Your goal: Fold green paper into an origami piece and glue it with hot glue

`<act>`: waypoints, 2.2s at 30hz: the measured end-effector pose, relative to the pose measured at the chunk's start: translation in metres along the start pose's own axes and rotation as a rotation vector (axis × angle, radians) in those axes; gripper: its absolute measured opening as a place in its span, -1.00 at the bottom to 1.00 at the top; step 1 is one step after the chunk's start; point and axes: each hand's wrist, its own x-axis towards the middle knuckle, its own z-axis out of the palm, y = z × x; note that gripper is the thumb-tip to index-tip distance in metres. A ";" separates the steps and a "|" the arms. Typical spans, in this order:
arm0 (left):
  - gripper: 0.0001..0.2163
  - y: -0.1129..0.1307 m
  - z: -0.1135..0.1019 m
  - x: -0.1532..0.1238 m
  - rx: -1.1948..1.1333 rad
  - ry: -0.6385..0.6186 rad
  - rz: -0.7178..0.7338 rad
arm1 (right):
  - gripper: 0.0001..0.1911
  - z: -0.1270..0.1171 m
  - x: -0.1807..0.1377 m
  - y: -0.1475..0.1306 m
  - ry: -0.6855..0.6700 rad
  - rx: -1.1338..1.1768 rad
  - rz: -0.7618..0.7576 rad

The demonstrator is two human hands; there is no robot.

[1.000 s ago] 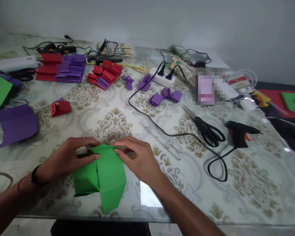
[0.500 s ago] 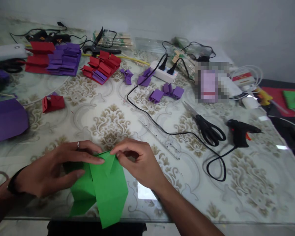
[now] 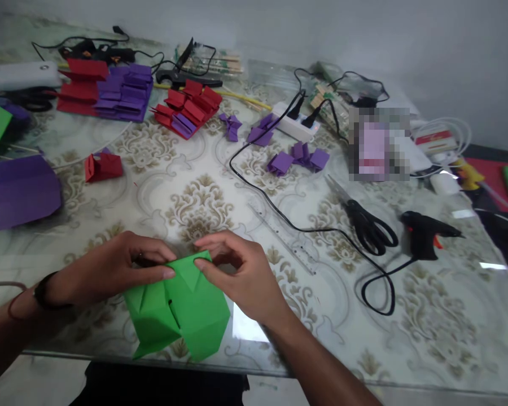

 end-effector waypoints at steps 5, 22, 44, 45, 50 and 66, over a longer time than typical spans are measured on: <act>-0.78 -0.002 0.002 0.000 -0.082 0.007 -0.009 | -0.86 -0.001 0.002 -0.001 -0.104 0.077 0.110; -0.67 0.001 0.010 0.007 0.147 0.058 -0.013 | -0.72 0.007 0.001 -0.006 -0.183 0.075 0.103; -0.60 0.000 0.007 0.008 0.146 0.063 0.014 | -0.68 0.005 0.000 -0.006 -0.296 -0.124 0.191; -0.60 -0.001 0.006 0.008 0.154 0.076 0.027 | -0.66 0.005 0.000 -0.006 -0.293 -0.139 0.185; -0.62 0.000 0.005 0.007 0.145 0.142 0.035 | -0.69 0.004 0.000 -0.008 -0.337 -0.170 0.193; -0.71 -0.004 -0.002 0.012 -0.092 0.297 0.096 | -0.56 -0.015 0.000 -0.012 -0.212 -0.007 0.086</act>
